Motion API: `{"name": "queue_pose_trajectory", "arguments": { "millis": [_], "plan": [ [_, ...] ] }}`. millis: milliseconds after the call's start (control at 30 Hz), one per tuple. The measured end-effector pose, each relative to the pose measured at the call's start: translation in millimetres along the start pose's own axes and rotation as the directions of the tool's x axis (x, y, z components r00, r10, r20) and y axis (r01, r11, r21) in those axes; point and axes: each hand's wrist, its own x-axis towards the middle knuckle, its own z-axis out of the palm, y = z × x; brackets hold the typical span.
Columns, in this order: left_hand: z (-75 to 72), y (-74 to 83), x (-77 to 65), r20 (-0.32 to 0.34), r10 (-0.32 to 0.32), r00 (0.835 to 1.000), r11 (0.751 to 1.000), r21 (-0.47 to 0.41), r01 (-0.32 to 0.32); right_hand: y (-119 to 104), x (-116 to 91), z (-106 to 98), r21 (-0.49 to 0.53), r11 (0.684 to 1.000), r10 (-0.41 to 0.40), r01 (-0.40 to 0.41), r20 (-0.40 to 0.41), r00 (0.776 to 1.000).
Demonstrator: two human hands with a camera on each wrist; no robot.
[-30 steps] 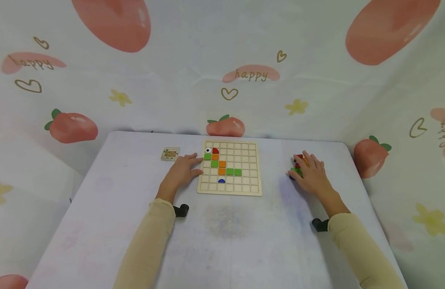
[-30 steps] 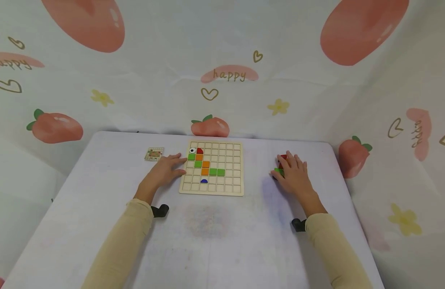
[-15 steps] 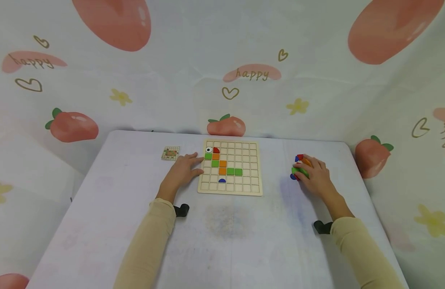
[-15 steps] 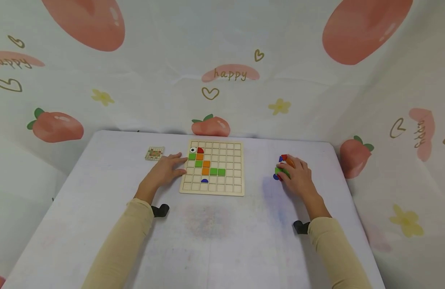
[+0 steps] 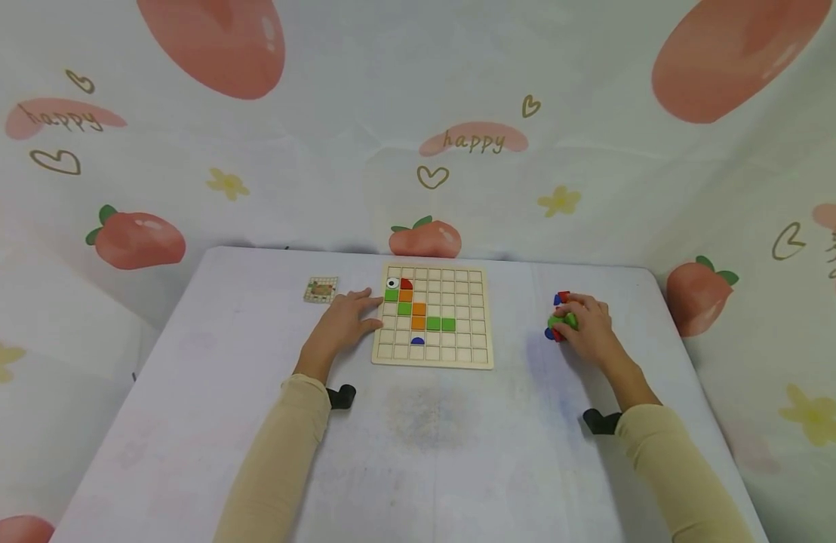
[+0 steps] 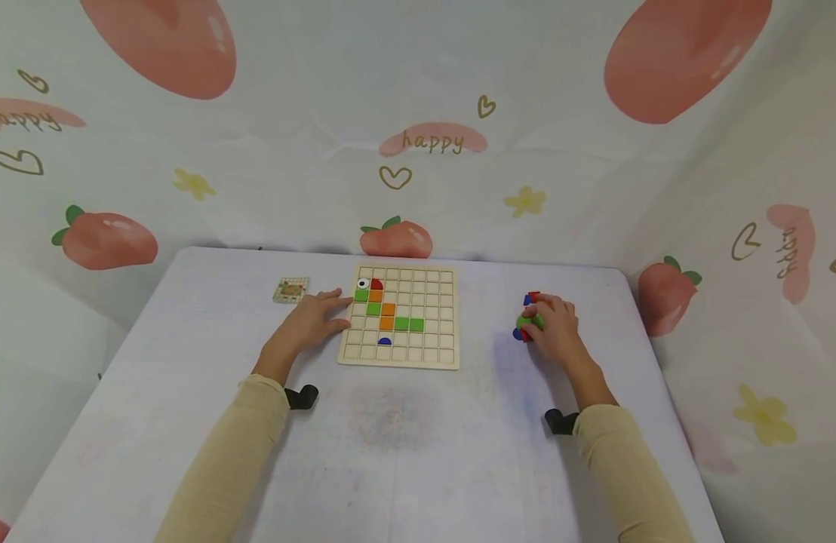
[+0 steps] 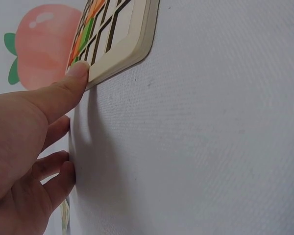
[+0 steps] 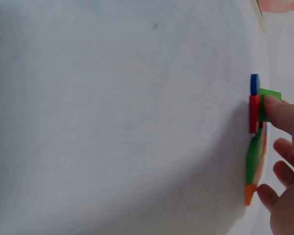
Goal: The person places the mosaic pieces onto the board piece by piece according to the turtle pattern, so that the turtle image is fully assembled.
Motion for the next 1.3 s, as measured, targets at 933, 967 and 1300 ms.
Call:
{"name": "queue_pose_trajectory", "arguments": {
  "millis": [933,967,1300],
  "plan": [
    [0.8,-1.8,1.5,0.005,0.002,1.000,1.000,0.003,-0.002,-60,35,30,0.215,0.976,0.011,-0.032,0.097,0.995],
    [0.7,-1.8,1.4,0.004,0.003,1.000,1.000,0.002,-0.003,-62,36,32,0.220,0.975,0.010,-0.030,0.093,0.996],
    [1.5,-2.3,2.0,0.000,0.008,1.000,1.000,0.004,-0.008,-85,37,56,0.312,0.946,-0.112,0.087,0.064,0.992]
  ]
}}
